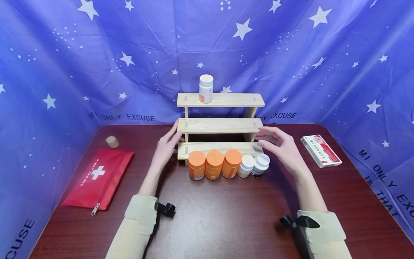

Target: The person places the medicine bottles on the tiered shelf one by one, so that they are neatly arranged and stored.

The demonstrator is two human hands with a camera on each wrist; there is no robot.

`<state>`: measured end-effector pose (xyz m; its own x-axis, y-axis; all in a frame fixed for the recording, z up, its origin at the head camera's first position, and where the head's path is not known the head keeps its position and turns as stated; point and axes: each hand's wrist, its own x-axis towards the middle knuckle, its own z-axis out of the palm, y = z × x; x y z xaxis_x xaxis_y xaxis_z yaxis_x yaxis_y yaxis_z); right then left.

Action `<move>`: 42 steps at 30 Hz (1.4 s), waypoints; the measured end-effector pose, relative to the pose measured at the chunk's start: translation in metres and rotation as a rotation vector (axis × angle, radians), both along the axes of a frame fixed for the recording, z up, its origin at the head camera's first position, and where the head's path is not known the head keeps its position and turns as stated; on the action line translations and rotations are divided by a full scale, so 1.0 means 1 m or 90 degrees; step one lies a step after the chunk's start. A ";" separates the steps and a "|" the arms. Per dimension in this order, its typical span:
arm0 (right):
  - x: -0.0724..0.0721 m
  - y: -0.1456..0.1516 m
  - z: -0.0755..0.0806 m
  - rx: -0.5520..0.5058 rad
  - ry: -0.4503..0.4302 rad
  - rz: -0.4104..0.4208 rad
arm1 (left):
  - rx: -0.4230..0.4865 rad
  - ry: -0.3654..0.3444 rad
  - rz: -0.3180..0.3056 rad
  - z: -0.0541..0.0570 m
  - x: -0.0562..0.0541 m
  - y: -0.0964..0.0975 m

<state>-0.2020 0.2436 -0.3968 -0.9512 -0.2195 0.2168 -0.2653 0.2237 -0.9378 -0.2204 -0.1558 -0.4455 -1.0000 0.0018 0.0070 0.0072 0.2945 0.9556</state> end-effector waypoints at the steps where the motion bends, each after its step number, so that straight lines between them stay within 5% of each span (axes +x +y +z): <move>1: 0.001 0.002 -0.002 0.004 -0.002 0.005 | 0.000 0.001 -0.001 0.000 0.000 0.000; 12: 0.003 0.027 -0.010 0.071 -0.021 0.149 | 0.007 -0.002 0.000 -0.001 0.000 0.000; 21: 0.006 0.045 -0.017 0.096 -0.063 0.209 | 0.008 -0.002 -0.001 -0.003 0.000 0.003; 42: -0.001 0.044 -0.029 0.141 -0.123 0.228 | 0.015 -0.001 0.000 -0.001 0.000 0.001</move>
